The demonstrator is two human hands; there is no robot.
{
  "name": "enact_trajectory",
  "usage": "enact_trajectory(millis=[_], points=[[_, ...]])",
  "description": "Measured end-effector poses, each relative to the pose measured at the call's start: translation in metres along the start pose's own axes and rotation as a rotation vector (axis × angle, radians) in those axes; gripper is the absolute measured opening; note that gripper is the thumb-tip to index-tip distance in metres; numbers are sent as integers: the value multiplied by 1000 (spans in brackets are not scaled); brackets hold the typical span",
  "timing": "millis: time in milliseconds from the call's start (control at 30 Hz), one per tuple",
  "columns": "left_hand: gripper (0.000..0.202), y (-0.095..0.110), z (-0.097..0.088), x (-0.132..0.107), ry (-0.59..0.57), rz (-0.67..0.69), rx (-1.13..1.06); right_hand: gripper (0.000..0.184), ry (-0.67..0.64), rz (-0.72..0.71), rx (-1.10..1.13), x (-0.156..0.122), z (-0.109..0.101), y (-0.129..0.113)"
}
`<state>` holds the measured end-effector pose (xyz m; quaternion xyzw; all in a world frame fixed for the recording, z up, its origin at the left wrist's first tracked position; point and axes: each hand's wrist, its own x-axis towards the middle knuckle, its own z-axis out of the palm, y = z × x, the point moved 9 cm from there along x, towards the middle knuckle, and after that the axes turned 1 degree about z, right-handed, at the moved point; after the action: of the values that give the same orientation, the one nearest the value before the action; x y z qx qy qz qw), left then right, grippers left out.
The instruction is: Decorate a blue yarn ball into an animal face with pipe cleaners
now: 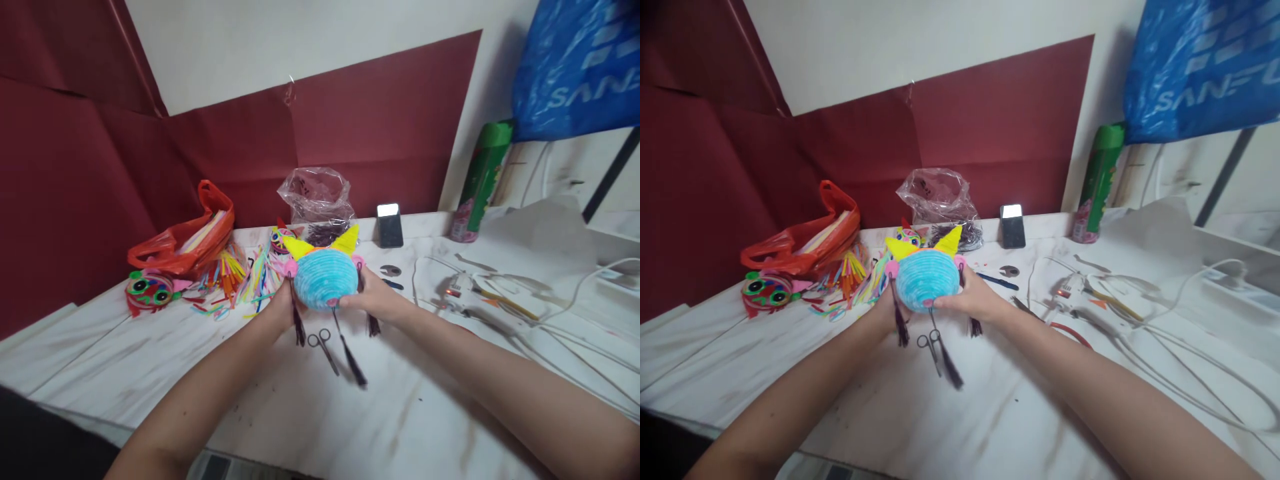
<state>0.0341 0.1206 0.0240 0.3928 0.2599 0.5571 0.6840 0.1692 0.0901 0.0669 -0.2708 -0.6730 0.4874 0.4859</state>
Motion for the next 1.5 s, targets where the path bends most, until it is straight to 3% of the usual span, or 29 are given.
enact_trajectory(millis=[133,233,333,633,867,1000,1200,1400,1500], points=[[45,18,-8,4,55,105,-61,82,123,-31,42,2,-16,-5],[59,28,9,-2,-111,183,-39,87,160,-57,59,4,-24,-11],[67,30,31,-13,-250,284,148,88,141,-102,65,4,-25,-16],[54,35,33,-22,-159,431,353,88,129,-21,15,2,-30,3],[49,34,24,-16,-120,369,362,91,122,-21,-32,5,-31,2],[43,30,23,-14,-85,308,334,87,122,-12,-18,6,-31,4],[42,29,18,-12,-52,323,342,76,101,-2,-58,5,-32,0],[50,23,12,-9,-61,279,252,64,92,-39,67,8,-34,-1],[49,19,1,-6,5,239,112,63,112,-27,110,9,-35,0]])
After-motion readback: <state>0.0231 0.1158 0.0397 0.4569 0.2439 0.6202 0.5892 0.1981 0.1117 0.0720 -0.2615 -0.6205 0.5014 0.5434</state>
